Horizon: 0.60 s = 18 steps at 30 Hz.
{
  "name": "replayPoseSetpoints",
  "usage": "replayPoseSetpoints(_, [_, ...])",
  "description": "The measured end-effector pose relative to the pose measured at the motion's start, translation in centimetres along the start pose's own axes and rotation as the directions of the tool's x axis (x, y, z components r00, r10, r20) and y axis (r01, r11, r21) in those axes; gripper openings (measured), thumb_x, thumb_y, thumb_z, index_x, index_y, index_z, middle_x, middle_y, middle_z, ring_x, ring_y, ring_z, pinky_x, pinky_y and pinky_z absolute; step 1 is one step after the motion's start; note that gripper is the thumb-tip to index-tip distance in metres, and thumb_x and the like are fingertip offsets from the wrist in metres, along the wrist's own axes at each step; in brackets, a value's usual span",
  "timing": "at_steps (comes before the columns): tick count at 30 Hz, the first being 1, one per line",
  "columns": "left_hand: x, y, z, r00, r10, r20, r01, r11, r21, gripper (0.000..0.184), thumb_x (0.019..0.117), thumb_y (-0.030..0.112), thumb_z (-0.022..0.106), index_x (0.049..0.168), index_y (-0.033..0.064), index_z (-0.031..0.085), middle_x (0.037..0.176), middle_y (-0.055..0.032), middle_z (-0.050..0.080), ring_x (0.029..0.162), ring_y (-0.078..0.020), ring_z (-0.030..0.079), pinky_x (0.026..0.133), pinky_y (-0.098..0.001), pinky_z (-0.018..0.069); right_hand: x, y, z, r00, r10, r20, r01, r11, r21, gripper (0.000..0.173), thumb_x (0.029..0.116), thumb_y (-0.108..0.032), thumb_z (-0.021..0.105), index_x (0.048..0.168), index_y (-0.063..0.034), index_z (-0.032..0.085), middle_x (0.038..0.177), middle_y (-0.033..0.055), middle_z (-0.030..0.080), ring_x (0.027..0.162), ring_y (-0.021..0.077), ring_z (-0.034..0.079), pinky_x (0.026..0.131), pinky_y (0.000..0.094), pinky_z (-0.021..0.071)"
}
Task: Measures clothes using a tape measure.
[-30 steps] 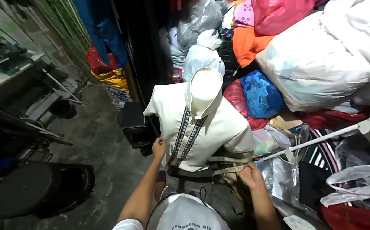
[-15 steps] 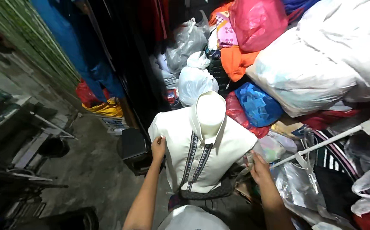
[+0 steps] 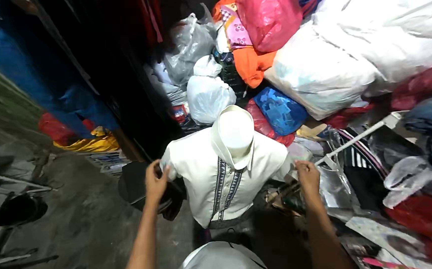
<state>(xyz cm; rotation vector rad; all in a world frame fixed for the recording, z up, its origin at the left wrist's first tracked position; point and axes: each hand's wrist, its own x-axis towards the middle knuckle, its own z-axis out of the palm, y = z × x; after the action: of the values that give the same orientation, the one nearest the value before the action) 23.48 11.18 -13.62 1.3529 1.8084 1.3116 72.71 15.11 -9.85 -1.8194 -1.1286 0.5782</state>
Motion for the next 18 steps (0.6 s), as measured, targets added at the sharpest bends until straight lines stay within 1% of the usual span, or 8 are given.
replayPoseSetpoints(2, [2.7,1.8,-1.1,0.998,0.047,0.048,-0.047,0.999,0.002,0.052,0.1076,0.027,0.051,0.149,-0.0043,0.045,0.152,-0.0279,0.045,0.137,-0.0374,0.048,0.113,-0.0498,0.0419,2.1,-1.6,-1.2,0.999,-0.034,-0.036,0.034,0.999,-0.007,0.042,0.1075,-0.025,0.052,0.127,0.0122,0.058,0.115,0.0296,0.064,0.102,0.0341,0.064,0.093,0.0488,0.0505])
replayPoseSetpoints(4, [5.3,3.0,-0.9,0.984,0.135,0.114,-0.139,0.99,0.034,0.048,0.111,0.031,0.041,0.144,-0.0023,0.053,0.155,-0.0247,0.043,0.144,-0.0361,0.042,0.117,-0.052,0.0354,4.7,-3.0,-1.3,0.994,-0.107,0.028,0.108,0.993,-0.044,0.041,0.1085,-0.025,0.05,0.129,0.0095,0.059,0.122,0.0303,0.064,0.112,0.0394,0.063,0.1,0.0539,0.0475])
replayPoseSetpoints(6, [6.9,4.0,0.3,0.97,0.142,0.198,-0.16,0.984,0.077,0.051,0.1121,0.036,0.035,0.143,0.0015,0.056,0.156,-0.0212,0.043,0.145,-0.0354,0.042,0.118,-0.0542,0.0344,7.0,-3.8,-0.4,0.968,-0.187,0.168,0.205,0.974,-0.093,0.041,0.109,-0.026,0.049,0.131,0.0065,0.062,0.128,0.0297,0.063,0.121,0.042,0.06,0.106,0.058,0.0442])
replayPoseSetpoints(9, [7.4,4.1,2.7,0.97,0.093,0.226,-0.136,0.974,0.182,0.054,0.1128,0.039,0.03,0.142,0.0007,0.056,0.147,-0.0247,0.052,0.137,-0.0402,0.05,0.114,-0.0593,0.0378,8.2,-4.3,1.8,0.9,-0.177,0.398,0.262,0.95,-0.17,0.041,0.11,-0.027,0.047,0.134,0.0011,0.063,0.135,0.0267,0.062,0.129,0.0407,0.057,0.111,0.0606,0.0394])
replayPoseSetpoints(11, [7.2,3.2,4.3,0.985,0.103,0.137,-0.133,0.963,0.234,0.055,0.1133,0.038,0.027,0.142,-0.0001,0.056,0.139,-0.0256,0.059,0.13,-0.0411,0.056,0.11,-0.0601,0.0413,7.8,-4.4,2.8,0.868,-0.163,0.47,0.292,0.932,-0.216,0.042,0.1113,-0.029,0.044,0.132,0.0001,0.066,0.132,0.0278,0.063,0.126,0.0442,0.058,0.108,0.0653,0.0389])
replayPoseSetpoints(13, [7.2,2.8,5.3,0.994,0.098,0.051,-0.108,0.96,0.258,0.054,0.1137,0.034,0.024,0.141,-0.001,0.056,0.132,-0.0271,0.063,0.124,-0.0431,0.061,0.106,-0.0615,0.0444,7.5,-4.4,3.6,0.872,-0.169,0.458,0.31,0.917,-0.251,0.044,0.1122,-0.03,0.041,0.129,0.0005,0.067,0.126,0.0298,0.065,0.121,0.0473,0.06,0.103,0.0684,0.0396])
replayPoseSetpoints(16, [7.4,3.5,5.5,1.0,-0.026,0.009,0.023,0.961,0.275,0.056,0.1136,0.035,0.022,0.139,0.0006,0.058,0.121,-0.0293,0.066,0.115,-0.0464,0.064,0.098,-0.0656,0.0468,6.5,-4.5,4.6,0.924,-0.156,0.349,0.285,0.889,-0.357,0.046,0.1117,-0.035,0.041,0.125,-0.002,0.07,0.12,0.0294,0.067,0.115,0.0501,0.062,0.097,0.0724,0.0417])
replayPoseSetpoints(18, [7.5,4.0,5.5,0.987,-0.158,-0.02,0.158,0.952,0.261,0.061,0.1131,0.04,0.021,0.127,-0.0019,0.063,0.114,-0.0308,0.067,0.111,-0.0482,0.064,0.094,-0.0669,0.0474,5.4,-4.5,5.3,0.957,-0.145,0.251,0.243,0.876,-0.417,0.05,0.111,-0.041,0.04,0.123,-0.0025,0.07,0.115,0.0298,0.068,0.11,0.0525,0.063,0.091,0.0739,0.0433])
